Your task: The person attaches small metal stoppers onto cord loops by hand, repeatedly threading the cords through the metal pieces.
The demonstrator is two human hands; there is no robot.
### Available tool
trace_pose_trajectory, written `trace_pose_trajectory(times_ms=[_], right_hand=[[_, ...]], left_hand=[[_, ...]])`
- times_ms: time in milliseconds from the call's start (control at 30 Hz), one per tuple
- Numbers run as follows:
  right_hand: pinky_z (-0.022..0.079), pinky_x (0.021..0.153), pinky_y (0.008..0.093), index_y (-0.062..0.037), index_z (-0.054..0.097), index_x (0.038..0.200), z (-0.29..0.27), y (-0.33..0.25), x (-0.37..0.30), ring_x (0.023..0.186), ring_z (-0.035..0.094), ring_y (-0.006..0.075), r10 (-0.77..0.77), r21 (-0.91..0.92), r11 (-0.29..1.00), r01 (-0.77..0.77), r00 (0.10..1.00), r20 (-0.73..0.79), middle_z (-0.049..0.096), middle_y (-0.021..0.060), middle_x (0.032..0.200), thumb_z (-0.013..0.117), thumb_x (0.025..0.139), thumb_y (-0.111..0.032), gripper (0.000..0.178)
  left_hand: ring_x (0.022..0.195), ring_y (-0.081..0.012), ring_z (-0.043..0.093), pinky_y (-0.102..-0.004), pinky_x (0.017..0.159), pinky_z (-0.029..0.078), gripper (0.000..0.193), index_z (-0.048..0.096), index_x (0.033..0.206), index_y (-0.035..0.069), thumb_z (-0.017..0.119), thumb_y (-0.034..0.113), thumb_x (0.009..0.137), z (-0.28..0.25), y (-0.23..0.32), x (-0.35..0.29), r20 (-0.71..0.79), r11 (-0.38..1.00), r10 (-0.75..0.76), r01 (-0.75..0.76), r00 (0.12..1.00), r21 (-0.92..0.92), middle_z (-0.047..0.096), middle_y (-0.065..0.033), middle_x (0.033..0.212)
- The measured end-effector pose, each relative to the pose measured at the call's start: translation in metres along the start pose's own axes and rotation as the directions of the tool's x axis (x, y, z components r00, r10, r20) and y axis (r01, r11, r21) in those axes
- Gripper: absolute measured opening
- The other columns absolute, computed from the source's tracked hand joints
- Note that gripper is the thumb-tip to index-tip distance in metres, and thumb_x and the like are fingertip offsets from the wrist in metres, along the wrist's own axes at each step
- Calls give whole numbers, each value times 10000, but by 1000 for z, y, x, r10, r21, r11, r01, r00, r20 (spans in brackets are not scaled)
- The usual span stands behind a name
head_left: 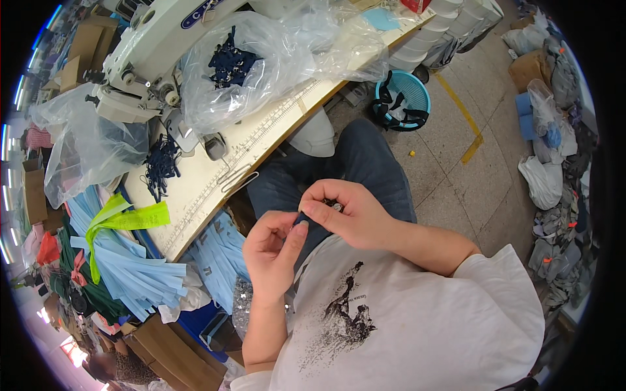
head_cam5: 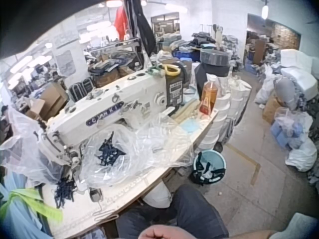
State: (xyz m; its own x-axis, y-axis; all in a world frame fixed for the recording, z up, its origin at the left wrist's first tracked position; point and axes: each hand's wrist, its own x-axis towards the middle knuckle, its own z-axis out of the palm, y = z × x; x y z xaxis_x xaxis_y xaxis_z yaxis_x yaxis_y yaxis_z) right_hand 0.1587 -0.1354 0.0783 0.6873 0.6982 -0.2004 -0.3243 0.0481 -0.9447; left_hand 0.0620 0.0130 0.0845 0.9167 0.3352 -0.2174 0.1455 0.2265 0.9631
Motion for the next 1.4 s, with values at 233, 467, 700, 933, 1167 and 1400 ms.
trace_pose_trajectory(times_ms=[233,467,700,933,1167,1400], right_hand=[[434,648,222,-12,628,947,1,0,0,750,531,64,-140,-76,987,142,990,30,602,13,843,626,922,-149,140],[423,638,225,-20,616,866,0,-3,0,745,534,68,-111,-37,993,112,994,26,590,14,823,683,876,-96,102],[423,610,219,-30,607,823,0,4,2,705,539,65,-157,-35,987,156,987,-28,581,14,804,735,831,-84,139],[425,594,237,-36,617,805,-1,9,4,679,549,101,-302,-131,948,290,950,-81,584,25,779,756,798,-72,144],[425,606,255,-44,622,804,-5,7,2,681,537,106,-431,-254,873,416,903,-1,592,32,783,758,801,-102,148],[424,658,231,-27,638,859,-4,3,5,742,534,79,-83,-45,996,82,996,-29,596,25,800,705,862,-136,128]], left_hand=[[741,-67,569,-183,664,453,178,602,958,-35,661,-119,813,-2,7,-1,35,991,-42,46,998,-124,612,-32,891],[741,-126,633,-220,625,494,144,618,981,-20,649,-62,847,-7,6,-3,71,937,-169,182,983,-298,681,-113,909],[779,-136,651,-211,597,478,157,629,1025,-24,638,-30,869,-6,4,-3,73,941,-166,180,983,-286,694,-133,944],[827,-143,662,-215,574,468,191,642,1059,-31,641,-27,868,1,10,-1,77,944,-228,240,971,-225,695,-137,961],[658,-119,604,-217,568,466,159,643,1035,-29,634,-21,876,4,3,-5,-28,976,-95,88,995,-197,687,-109,887],[725,-91,598,-208,636,496,213,643,1056,-41,655,-76,846,8,1,-8,-93,997,64,-60,994,54,667,-93,965]])
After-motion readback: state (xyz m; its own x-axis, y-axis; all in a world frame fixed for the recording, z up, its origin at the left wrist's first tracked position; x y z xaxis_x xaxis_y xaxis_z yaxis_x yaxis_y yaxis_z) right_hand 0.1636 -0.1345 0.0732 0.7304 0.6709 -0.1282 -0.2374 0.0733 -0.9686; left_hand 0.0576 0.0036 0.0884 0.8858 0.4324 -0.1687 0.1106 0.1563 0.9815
